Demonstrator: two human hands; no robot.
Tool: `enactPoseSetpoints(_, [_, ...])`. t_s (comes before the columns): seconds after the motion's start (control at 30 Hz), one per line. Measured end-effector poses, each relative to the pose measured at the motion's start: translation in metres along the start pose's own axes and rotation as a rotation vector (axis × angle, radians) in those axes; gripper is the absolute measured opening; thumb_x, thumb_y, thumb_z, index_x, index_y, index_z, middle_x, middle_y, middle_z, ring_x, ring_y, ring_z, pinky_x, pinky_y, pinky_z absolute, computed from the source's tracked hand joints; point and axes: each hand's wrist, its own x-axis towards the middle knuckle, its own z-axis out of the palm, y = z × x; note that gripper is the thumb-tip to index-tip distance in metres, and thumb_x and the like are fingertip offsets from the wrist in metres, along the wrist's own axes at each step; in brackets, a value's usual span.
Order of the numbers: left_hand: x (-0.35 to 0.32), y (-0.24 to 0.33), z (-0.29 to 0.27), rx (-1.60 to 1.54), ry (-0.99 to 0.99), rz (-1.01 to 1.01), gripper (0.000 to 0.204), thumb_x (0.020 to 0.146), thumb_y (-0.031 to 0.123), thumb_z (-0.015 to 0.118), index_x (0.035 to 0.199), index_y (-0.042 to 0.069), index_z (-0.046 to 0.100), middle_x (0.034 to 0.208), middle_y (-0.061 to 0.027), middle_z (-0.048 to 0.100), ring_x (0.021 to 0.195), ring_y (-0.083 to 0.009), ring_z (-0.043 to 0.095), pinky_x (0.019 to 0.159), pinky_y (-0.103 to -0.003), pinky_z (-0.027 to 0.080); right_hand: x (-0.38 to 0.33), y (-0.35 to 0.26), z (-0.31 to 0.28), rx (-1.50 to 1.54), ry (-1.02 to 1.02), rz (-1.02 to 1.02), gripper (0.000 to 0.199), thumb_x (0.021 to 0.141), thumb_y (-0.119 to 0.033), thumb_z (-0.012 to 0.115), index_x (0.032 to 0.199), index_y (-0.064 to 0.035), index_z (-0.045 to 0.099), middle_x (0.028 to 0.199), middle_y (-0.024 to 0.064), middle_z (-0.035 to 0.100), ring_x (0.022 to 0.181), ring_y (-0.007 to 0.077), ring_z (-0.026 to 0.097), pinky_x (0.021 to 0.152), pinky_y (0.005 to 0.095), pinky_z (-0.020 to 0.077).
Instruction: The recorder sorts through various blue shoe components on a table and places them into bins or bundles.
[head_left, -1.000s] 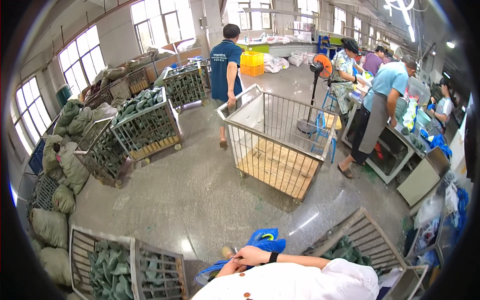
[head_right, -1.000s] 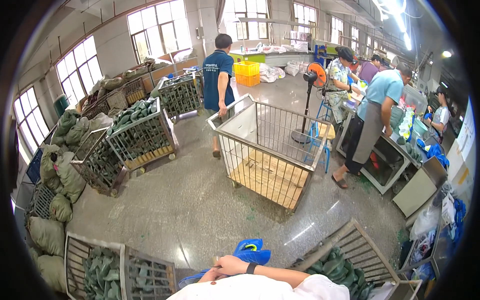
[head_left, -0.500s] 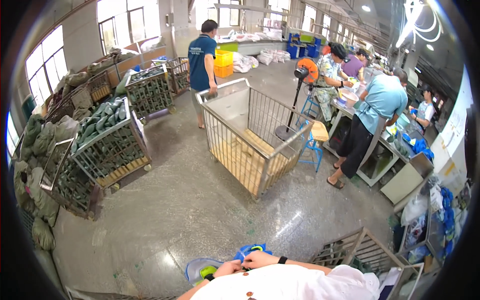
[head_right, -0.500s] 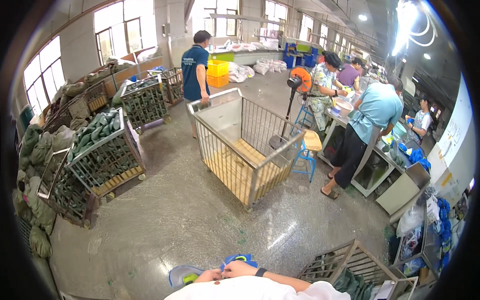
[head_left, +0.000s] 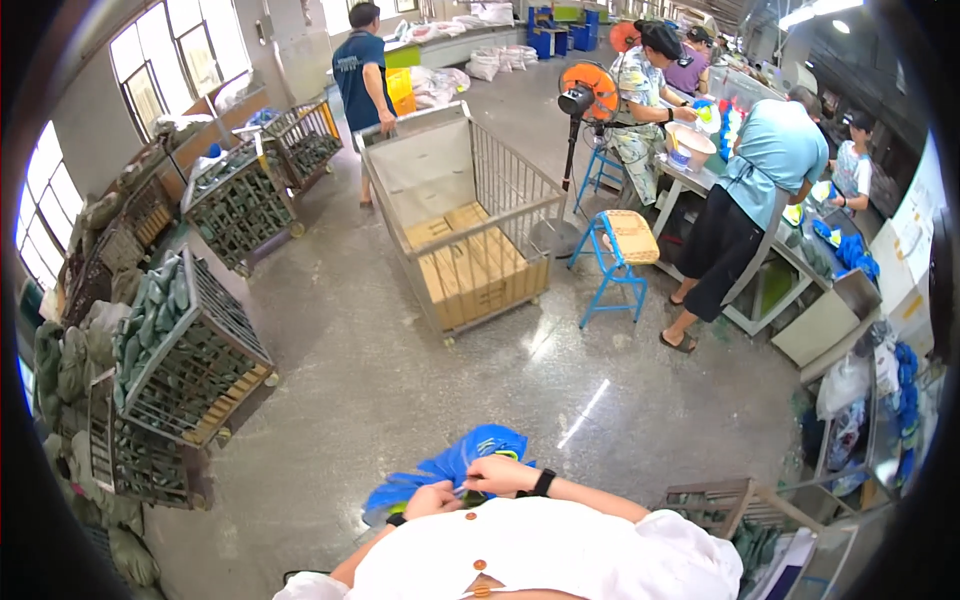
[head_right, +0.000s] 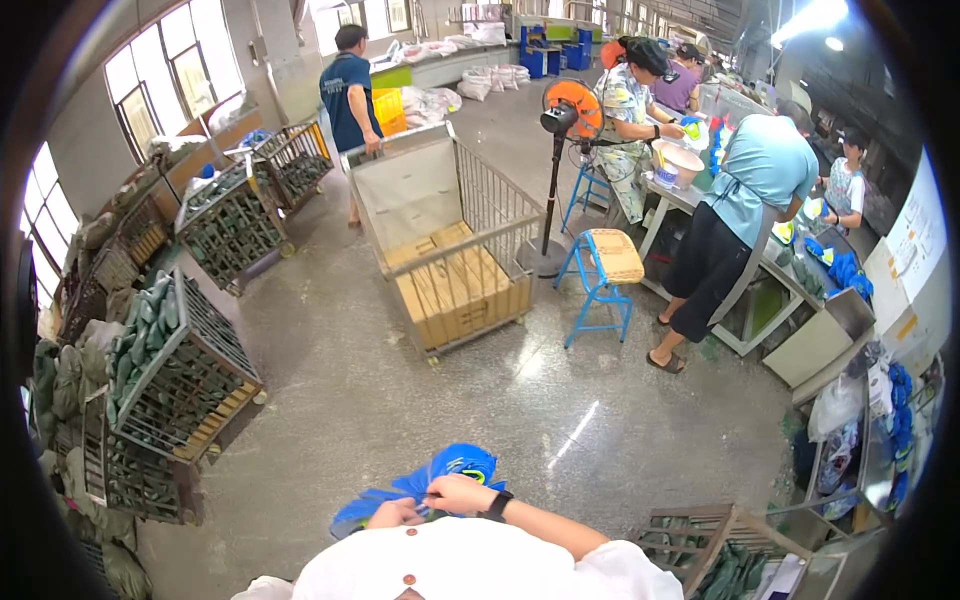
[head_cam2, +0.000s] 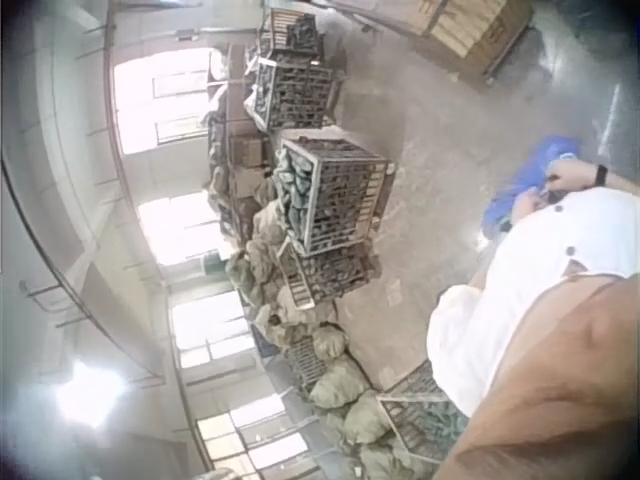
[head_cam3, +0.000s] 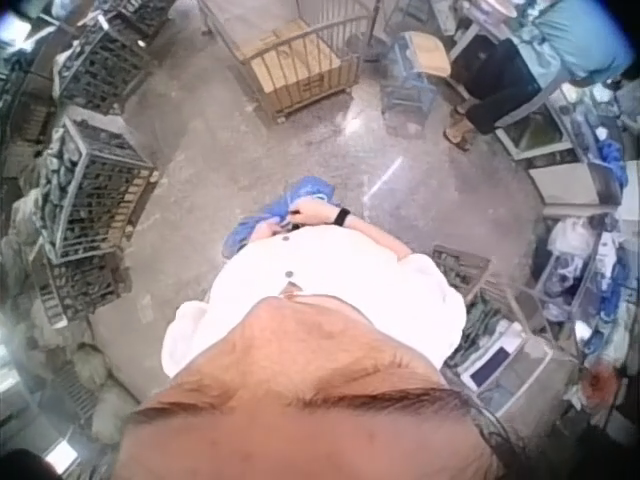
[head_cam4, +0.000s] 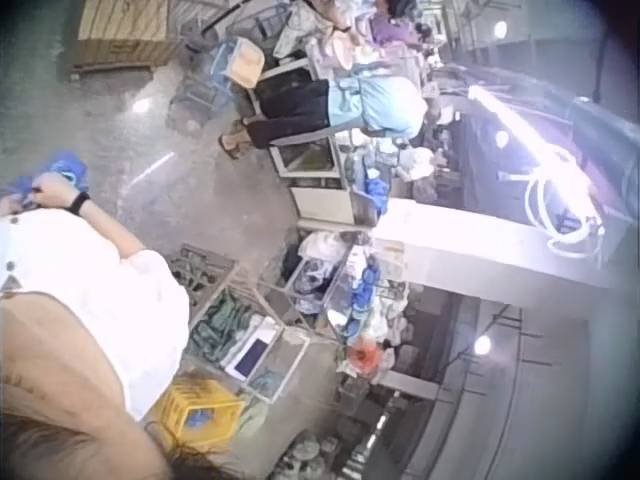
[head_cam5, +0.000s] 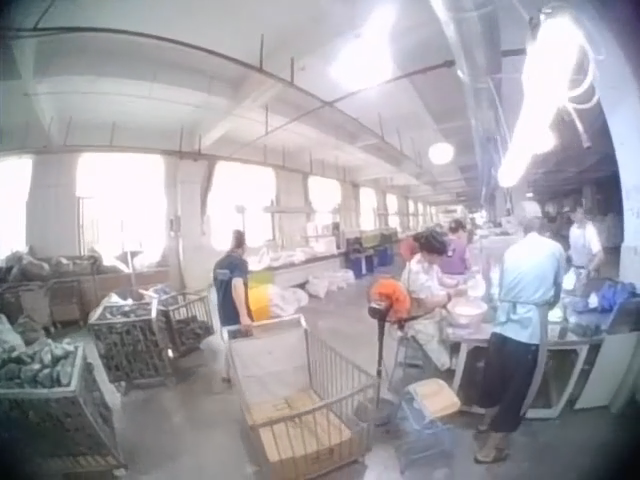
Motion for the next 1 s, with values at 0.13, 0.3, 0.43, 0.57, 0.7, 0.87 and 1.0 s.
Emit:
enactPoseSetpoints(0.13, [0.059, -0.054, -0.022, -0.056, 0.176, -0.019, 0.02, 0.073, 0.019, 0.062, 0.067, 0.0, 0.061, 0.065, -0.011, 0.049, 0.06, -0.024, 0.051, 0.054, -0.035, 0.039, 0.07, 0.009, -0.054, 0.007, -0.037, -0.034, 0.028, 0.081, -0.029, 0.055, 0.082, -0.0008, 0.059, 0.081, 0.0157, 0.058, 0.075, 0.0315, 0.057, 0.063, 0.0384, 0.0425])
enactPoseSetpoints(0.3, [0.158, -0.081, -0.1, -0.316, 0.26, -0.145, 0.019, 0.075, 0.018, 0.062, 0.075, -0.001, 0.062, 0.082, -0.0113, 0.058, 0.075, -0.0242, 0.058, 0.064, -0.032, 0.044, 0.175, 0.041, -0.125, 0.052, 0.033, -0.039, 0.027, 0.08, -0.028, 0.055, 0.083, -0.0009, 0.058, 0.081, 0.0154, 0.056, 0.074, 0.0318, 0.055, 0.063, 0.0388, 0.0419])
enactPoseSetpoints(0.43, [0.244, -0.124, -0.181, -0.135, 0.244, 0.032, 0.012, 0.075, 0.012, 0.062, 0.078, 0.0, 0.063, 0.089, -0.0123, 0.06, 0.078, -0.0266, 0.059, 0.066, -0.033, 0.046, 0.256, 0.052, -0.198, -0.023, 0.101, -0.013, 0.023, 0.079, -0.024, 0.055, 0.079, -0.0009, 0.057, 0.08, 0.014, 0.054, 0.073, 0.031, 0.054, 0.063, 0.037, 0.0418])
enactPoseSetpoints(0.57, [0.335, -0.146, -0.258, -0.052, 0.244, 0.247, 0.012, 0.074, 0.012, 0.062, 0.076, 0.001, 0.063, 0.082, -0.0106, 0.058, 0.07, -0.0267, 0.057, 0.062, -0.033, 0.045, 0.315, 0.083, -0.263, -0.019, 0.18, -0.085, 0.016, 0.08, -0.017, 0.054, 0.078, -0.0012, 0.054, 0.075, 0.0103, 0.051, 0.067, 0.0234, 0.055, 0.059, 0.0318, 0.0427])
enactPoseSetpoints(0.7, [0.417, -0.134, -0.326, -0.084, 0.201, 0.163, 0.012, 0.076, 0.012, 0.058, 0.073, 0.0, 0.061, 0.079, -0.0095, 0.058, 0.071, -0.0246, 0.057, 0.062, -0.032, 0.045, 0.343, 0.123, -0.317, 0.719, 0.358, 0.148, 0.01, 0.086, -0.009, 0.05, 0.085, -0.0006, 0.053, 0.077, 0.0015, 0.049, 0.061, 0.0084, 0.053, 0.056, 0.0216, 0.0432])
enactPoseSetpoints(0.87, [0.527, -0.156, -0.365, -0.221, 0.107, 0.052, 0.012, 0.079, 0.011, 0.054, 0.079, 0.0, 0.06, 0.079, -0.0106, 0.06, 0.072, -0.0208, 0.057, 0.064, -0.03, 0.045, 0.385, 0.189, -0.411, 0.635, 0.331, 0.118, 0.013, 0.087, -0.011, 0.05, 0.085, 0.0011, 0.054, 0.077, 0.0022, 0.052, 0.061, 0.0093, 0.053, 0.057, 0.0234, 0.0438])
enactPoseSetpoints(1.0, [0.618, -0.149, -0.416, -0.232, 0.111, -0.068, 0.013, 0.078, 0.01, 0.054, 0.082, -0.001, 0.061, 0.084, -0.0105, 0.06, 0.076, -0.0199, 0.058, 0.07, -0.029, 0.045, 0.436, 0.208, -0.52, 0.479, 0.266, 0.112, 0.017, 0.088, -0.013, 0.048, 0.087, 0.0022, 0.056, 0.076, 0.0029, 0.057, 0.065, 0.0099, 0.056, 0.06, 0.0234, 0.0442])
